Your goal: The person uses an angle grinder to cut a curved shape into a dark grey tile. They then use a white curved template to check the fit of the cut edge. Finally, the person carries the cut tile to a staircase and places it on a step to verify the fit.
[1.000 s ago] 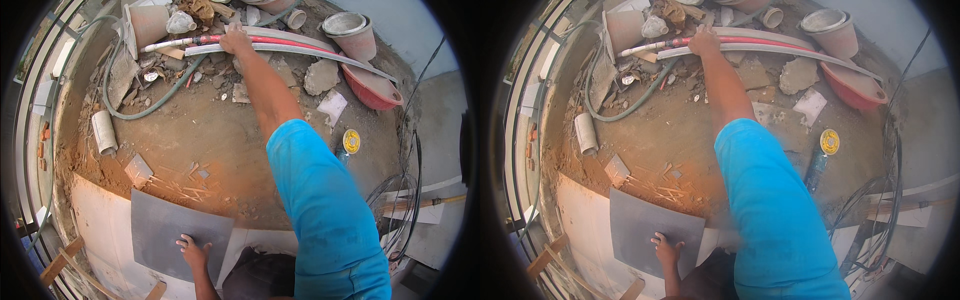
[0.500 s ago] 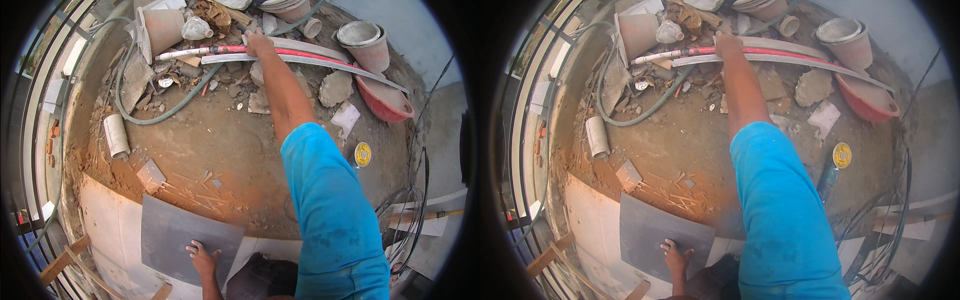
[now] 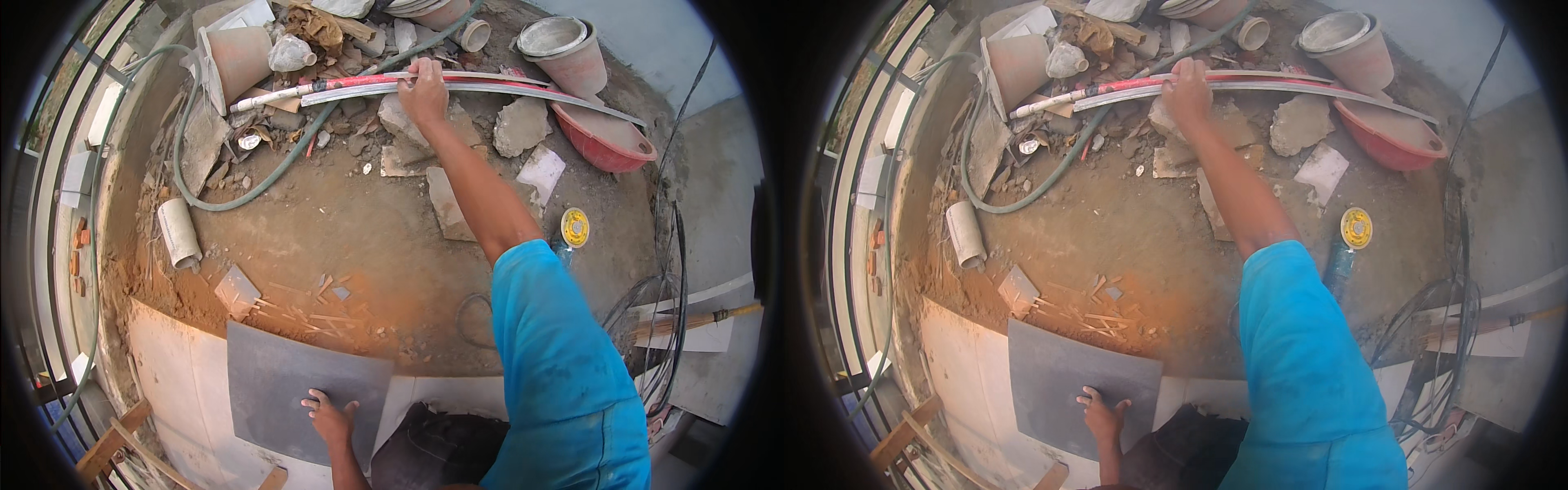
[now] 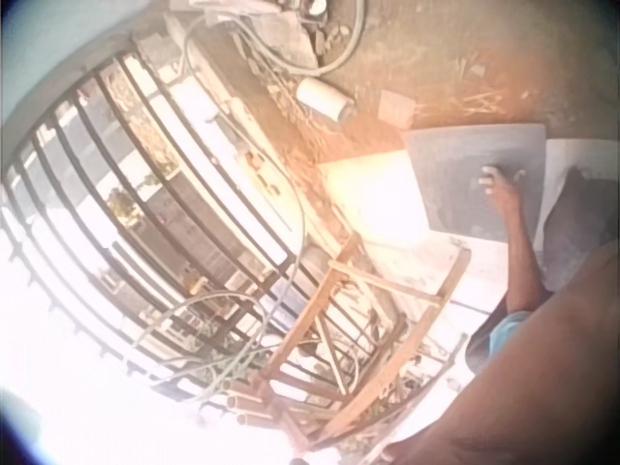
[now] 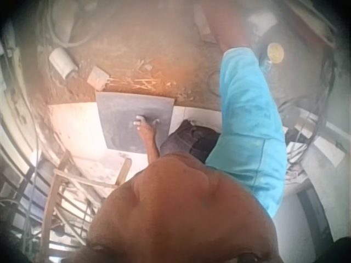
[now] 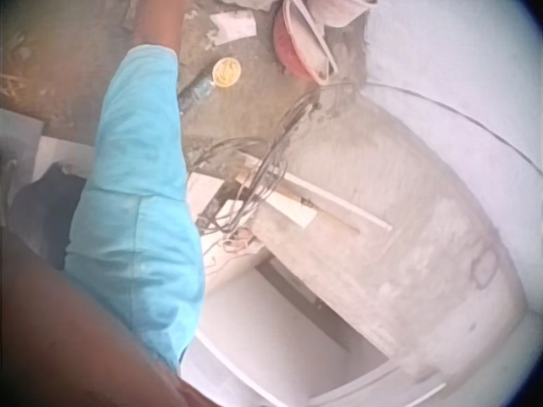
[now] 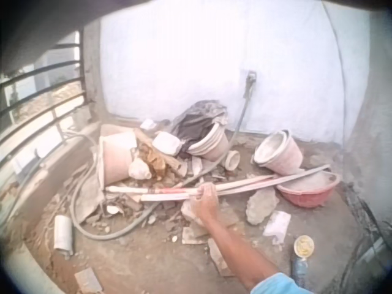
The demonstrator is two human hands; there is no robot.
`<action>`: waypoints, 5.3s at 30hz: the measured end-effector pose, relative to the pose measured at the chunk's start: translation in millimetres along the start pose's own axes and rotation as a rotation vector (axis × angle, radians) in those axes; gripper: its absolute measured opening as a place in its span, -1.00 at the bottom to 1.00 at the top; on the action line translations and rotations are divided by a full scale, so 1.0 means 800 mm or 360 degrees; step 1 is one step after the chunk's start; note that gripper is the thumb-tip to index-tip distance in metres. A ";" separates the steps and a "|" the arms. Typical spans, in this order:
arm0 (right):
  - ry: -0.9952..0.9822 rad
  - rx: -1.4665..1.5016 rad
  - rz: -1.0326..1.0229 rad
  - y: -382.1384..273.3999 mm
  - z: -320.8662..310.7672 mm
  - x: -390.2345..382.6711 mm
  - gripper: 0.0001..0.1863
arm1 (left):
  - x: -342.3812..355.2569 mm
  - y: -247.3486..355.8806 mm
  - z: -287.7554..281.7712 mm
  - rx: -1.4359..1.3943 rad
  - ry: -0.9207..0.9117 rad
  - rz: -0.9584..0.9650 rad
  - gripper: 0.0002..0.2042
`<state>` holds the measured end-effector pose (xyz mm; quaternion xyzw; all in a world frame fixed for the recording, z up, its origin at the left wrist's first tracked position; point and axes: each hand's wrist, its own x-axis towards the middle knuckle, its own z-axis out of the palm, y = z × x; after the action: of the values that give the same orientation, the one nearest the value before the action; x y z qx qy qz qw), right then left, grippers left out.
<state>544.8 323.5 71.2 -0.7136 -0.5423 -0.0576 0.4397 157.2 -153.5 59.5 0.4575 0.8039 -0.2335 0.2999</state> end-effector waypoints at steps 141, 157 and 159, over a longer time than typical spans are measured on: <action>-0.1839 0.0458 0.0400 -0.125 -0.350 -0.433 -0.40 | -0.044 0.181 -0.068 -0.3565 -0.0165 0.0088 -0.73; -0.1701 0.1255 0.0565 -0.160 -0.355 -0.357 -0.32 | -0.075 0.187 -0.230 -0.2629 0.0151 0.1860 -0.18; -0.1552 0.1208 0.0048 -0.186 -0.342 -0.363 -0.32 | -0.068 0.185 -0.239 -0.2259 0.0785 0.1661 -0.24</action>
<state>412.4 -71.7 158.6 -0.4591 -0.6535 0.4784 0.3652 257.2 8.2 218.3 0.5079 0.4913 0.5851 0.3979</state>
